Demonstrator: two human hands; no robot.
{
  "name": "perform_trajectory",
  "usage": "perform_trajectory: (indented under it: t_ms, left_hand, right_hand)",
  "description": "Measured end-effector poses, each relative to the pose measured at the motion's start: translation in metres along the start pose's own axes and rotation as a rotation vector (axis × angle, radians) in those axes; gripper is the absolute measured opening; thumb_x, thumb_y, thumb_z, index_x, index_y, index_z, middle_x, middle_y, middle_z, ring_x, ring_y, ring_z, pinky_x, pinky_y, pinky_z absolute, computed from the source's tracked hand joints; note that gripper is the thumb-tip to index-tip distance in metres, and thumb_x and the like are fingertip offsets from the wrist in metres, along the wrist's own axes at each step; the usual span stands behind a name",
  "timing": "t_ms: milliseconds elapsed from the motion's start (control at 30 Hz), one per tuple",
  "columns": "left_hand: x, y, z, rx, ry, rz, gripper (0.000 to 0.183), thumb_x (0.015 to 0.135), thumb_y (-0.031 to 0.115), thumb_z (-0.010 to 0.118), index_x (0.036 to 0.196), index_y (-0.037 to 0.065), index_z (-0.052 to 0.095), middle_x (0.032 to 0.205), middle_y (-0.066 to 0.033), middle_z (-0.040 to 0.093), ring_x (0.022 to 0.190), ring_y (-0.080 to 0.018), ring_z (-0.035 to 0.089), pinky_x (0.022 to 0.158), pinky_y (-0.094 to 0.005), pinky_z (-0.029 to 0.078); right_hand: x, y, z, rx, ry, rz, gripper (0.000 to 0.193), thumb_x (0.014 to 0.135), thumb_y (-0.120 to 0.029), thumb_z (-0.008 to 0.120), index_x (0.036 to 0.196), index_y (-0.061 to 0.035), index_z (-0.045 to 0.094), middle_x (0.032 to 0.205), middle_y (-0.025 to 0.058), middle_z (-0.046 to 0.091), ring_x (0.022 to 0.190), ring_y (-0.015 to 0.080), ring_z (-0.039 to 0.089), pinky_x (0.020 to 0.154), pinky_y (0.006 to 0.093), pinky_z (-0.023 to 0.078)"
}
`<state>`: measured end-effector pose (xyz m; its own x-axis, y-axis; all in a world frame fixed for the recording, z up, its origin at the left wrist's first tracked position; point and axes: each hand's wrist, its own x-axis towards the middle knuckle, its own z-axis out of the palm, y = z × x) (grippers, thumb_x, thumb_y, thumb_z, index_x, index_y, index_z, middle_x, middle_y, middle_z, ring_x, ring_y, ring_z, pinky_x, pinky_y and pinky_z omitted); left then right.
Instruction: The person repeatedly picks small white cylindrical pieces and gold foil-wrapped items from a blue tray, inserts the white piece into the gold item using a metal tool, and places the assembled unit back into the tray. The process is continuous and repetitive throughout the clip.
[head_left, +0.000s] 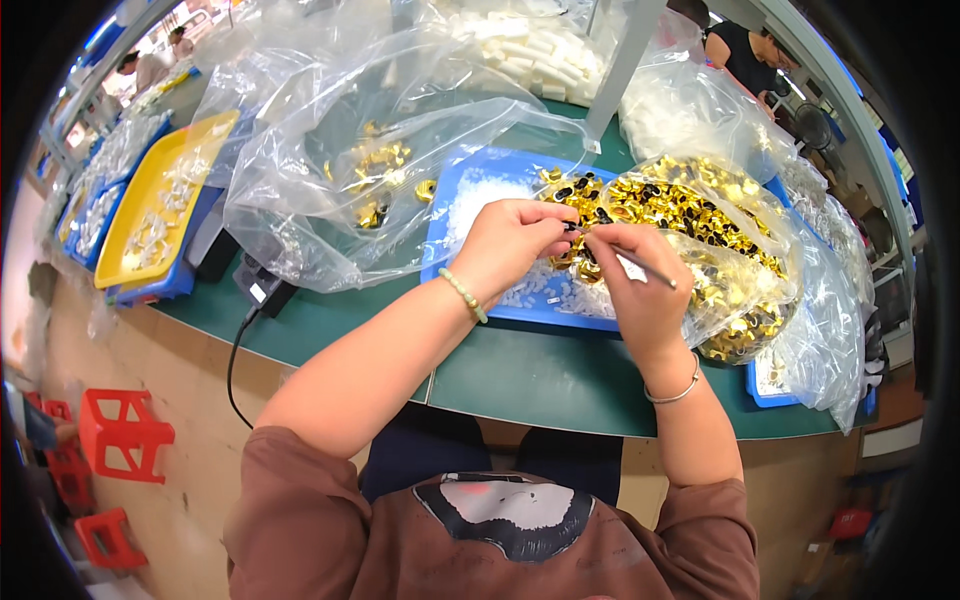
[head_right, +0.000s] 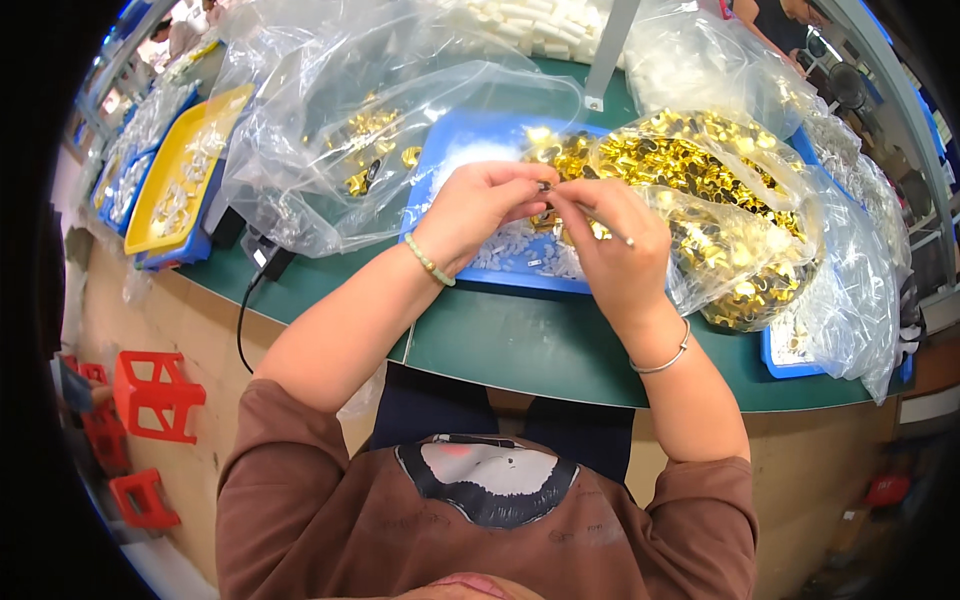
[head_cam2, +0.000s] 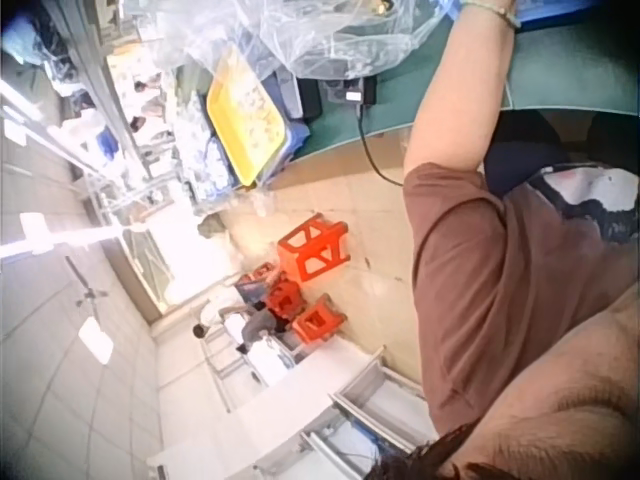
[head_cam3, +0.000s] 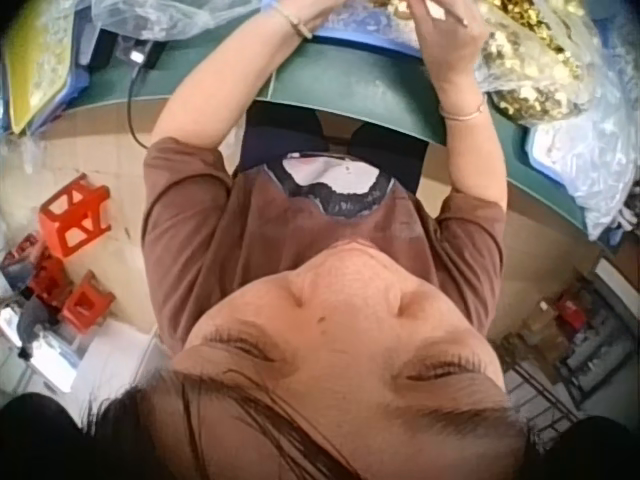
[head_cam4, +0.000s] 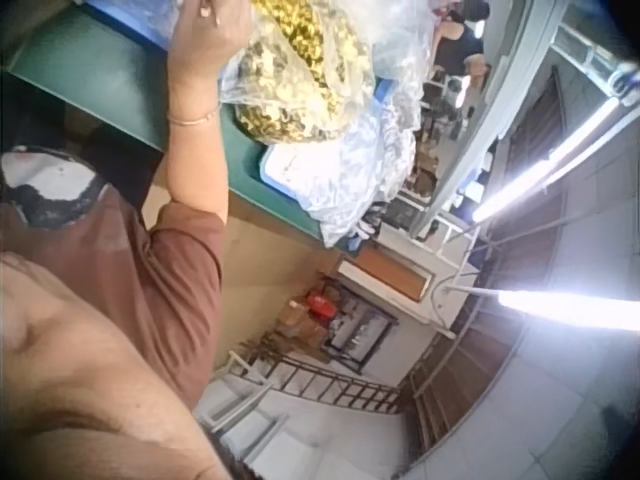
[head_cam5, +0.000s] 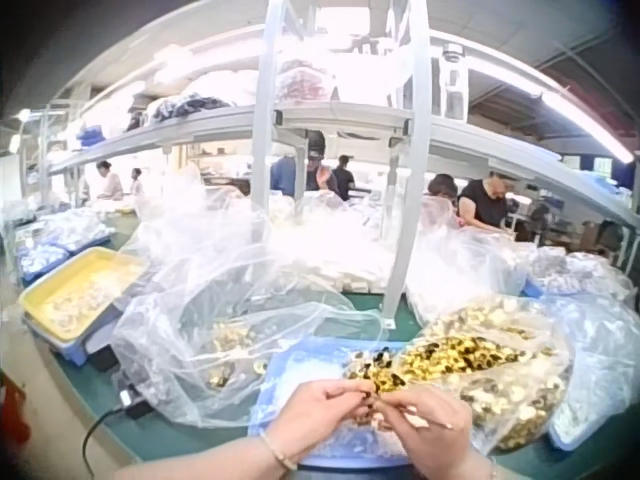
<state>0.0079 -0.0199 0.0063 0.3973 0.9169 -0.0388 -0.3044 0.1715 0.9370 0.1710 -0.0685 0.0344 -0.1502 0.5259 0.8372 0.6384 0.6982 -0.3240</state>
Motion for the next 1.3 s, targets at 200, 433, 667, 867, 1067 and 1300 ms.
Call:
perform_trajectory:
  t_ms: [200, 433, 667, 867, 1067, 1300]
  left_hand:
    - [-0.0015, -0.0008, -0.0008, -0.027, 0.0, 0.009, 0.025, 0.094, 0.012, 0.059, 0.112, -0.005, 0.067, 0.111, -0.0103, 0.066, 0.096, -0.013, 0.065, 0.09, -0.0239, 0.053]
    - [-0.0025, 0.0003, 0.0014, -0.033, -0.024, 0.005, 0.026, 0.094, 0.013, 0.06, 0.112, -0.004, 0.067, 0.109, -0.0104, 0.067, 0.097, -0.0128, 0.065, 0.089, -0.0235, 0.052]
    - [-0.0034, 0.0031, 0.0006, -0.017, -0.014, -0.007, 0.026, 0.093, 0.012, 0.06, 0.113, -0.004, 0.066, 0.109, -0.0099, 0.067, 0.099, -0.013, 0.065, 0.088, -0.0228, 0.052]
    - [-0.0027, 0.0019, 0.0013, -0.023, -0.011, -0.018, 0.026, 0.094, 0.011, 0.06, 0.114, -0.004, 0.066, 0.109, -0.0098, 0.068, 0.099, -0.0127, 0.065, 0.089, -0.0224, 0.052]
    - [-0.0031, 0.0038, 0.0051, -0.07, 0.047, 0.01, 0.023, 0.09, 0.002, 0.06, 0.11, -0.008, 0.066, 0.098, -0.0127, 0.07, 0.087, -0.0141, 0.068, 0.077, -0.0226, 0.056]
    - [-0.0047, 0.006, 0.0037, 0.007, 0.003, -0.019, 0.028, 0.093, 0.01, 0.06, 0.116, -0.005, 0.064, 0.112, -0.0107, 0.066, 0.095, -0.0125, 0.065, 0.089, -0.0228, 0.053]
  right_hand:
    - [0.0, -0.0054, -0.0025, 0.021, -0.012, 0.093, 0.013, 0.078, -0.001, 0.075, 0.088, -0.0021, 0.067, 0.081, 0.0093, 0.068, 0.07, 0.02, 0.066, 0.063, 0.0275, 0.051]
    - [-0.0042, 0.0004, -0.0034, 0.087, -0.024, 0.251, 0.01, 0.081, -0.002, 0.074, 0.089, -0.0007, 0.068, 0.083, 0.0085, 0.069, 0.074, 0.0181, 0.069, 0.065, 0.0261, 0.052]
    - [-0.0016, -0.0031, -0.0043, 0.069, -0.032, 0.235, 0.01, 0.081, -0.003, 0.074, 0.089, -0.0009, 0.068, 0.083, 0.0083, 0.069, 0.074, 0.0177, 0.069, 0.065, 0.0258, 0.052]
    - [-0.0031, -0.0025, -0.005, 0.102, -0.006, 0.281, 0.01, 0.081, -0.003, 0.073, 0.089, -0.0014, 0.068, 0.083, 0.0087, 0.07, 0.074, 0.0179, 0.07, 0.065, 0.0263, 0.052]
    - [-0.0025, -0.0015, -0.0034, 0.097, -0.011, 0.25, 0.01, 0.081, -0.002, 0.073, 0.089, -0.0014, 0.068, 0.083, 0.009, 0.07, 0.073, 0.0184, 0.069, 0.064, 0.0271, 0.052]
    - [-0.0012, -0.0029, -0.0043, 0.06, -0.009, 0.136, 0.012, 0.078, -0.002, 0.076, 0.087, -0.0027, 0.068, 0.081, 0.0089, 0.069, 0.07, 0.0206, 0.066, 0.062, 0.0291, 0.051]
